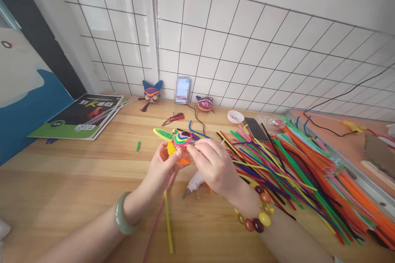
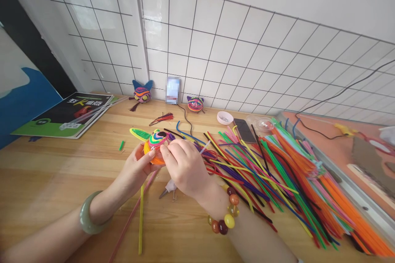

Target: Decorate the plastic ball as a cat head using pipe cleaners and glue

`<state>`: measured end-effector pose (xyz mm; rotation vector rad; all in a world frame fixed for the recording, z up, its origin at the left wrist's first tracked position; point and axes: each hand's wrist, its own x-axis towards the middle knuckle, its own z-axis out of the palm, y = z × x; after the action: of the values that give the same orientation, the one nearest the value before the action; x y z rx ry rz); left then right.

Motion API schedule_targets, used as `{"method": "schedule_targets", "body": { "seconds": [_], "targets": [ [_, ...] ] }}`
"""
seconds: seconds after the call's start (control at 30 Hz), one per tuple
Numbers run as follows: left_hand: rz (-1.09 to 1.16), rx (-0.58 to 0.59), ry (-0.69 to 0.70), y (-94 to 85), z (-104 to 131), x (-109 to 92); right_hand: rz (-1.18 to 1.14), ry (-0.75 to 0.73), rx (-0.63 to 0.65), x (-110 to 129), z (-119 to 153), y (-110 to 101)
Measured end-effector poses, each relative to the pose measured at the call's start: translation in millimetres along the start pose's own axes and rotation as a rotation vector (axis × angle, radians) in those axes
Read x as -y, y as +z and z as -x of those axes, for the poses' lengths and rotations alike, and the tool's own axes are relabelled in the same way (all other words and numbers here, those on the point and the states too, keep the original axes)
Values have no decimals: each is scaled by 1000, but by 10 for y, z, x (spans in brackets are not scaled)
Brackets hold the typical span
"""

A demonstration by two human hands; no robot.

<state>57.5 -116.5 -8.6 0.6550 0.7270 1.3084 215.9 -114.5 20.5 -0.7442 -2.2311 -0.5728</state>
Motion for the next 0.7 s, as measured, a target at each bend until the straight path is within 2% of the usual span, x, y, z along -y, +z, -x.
{"method": "schedule_targets", "body": {
  "seconds": [0.7],
  "targets": [
    [24,15,21,-9,1,12,13,-17,13,22,-7,-21]
  ]
}}
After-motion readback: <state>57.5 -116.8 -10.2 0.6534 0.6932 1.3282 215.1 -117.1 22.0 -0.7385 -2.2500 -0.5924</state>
